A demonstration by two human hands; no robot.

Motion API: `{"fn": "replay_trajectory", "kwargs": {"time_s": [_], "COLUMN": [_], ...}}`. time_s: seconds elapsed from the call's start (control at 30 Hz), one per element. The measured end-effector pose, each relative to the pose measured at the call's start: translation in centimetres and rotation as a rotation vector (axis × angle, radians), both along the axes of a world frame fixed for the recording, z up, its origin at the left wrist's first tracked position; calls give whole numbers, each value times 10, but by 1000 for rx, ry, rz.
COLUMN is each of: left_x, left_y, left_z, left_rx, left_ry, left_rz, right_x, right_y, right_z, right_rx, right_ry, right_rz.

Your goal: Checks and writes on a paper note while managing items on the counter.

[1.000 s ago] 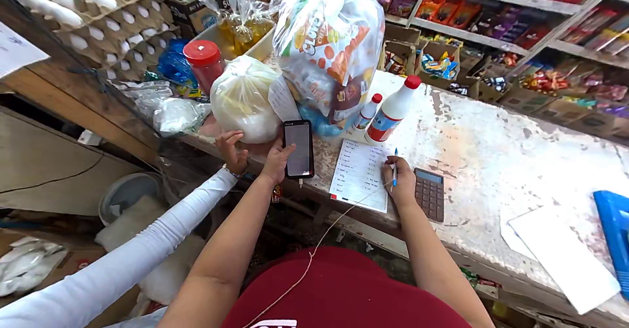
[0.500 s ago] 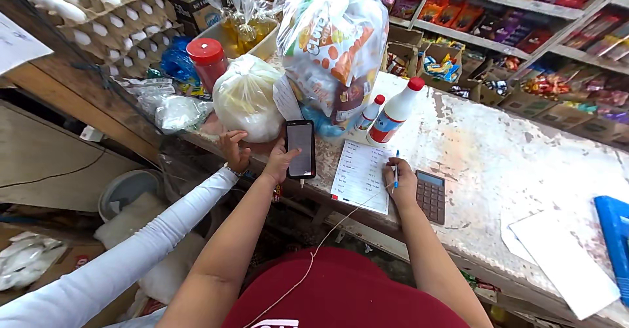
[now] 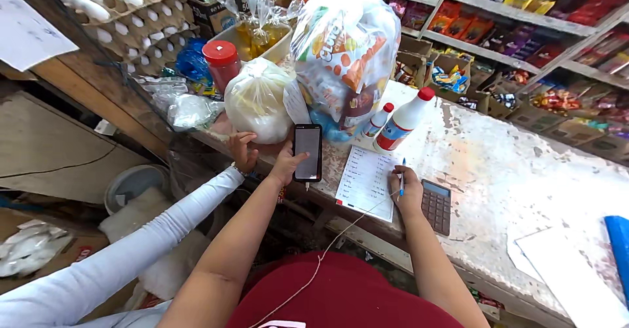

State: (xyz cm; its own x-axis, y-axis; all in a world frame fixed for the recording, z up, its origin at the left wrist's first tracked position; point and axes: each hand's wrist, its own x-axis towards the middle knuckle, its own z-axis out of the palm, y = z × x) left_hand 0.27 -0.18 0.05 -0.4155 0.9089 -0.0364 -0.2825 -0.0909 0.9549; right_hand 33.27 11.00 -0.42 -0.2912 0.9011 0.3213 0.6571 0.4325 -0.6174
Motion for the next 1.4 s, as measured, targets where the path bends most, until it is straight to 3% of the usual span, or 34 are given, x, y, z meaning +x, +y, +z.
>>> {"fn": "replay_trajectory", "kwargs": {"time_s": [1.4], "left_x": [0], "left_y": [0], "left_z": [1], "left_rx": [29], "left_ry": [-58], "left_rz": [4], "right_x": [-3], "right_y": [-2], "right_z": [3], "right_rx": [31], "right_ry": [-14], "right_rz": [-54]}}
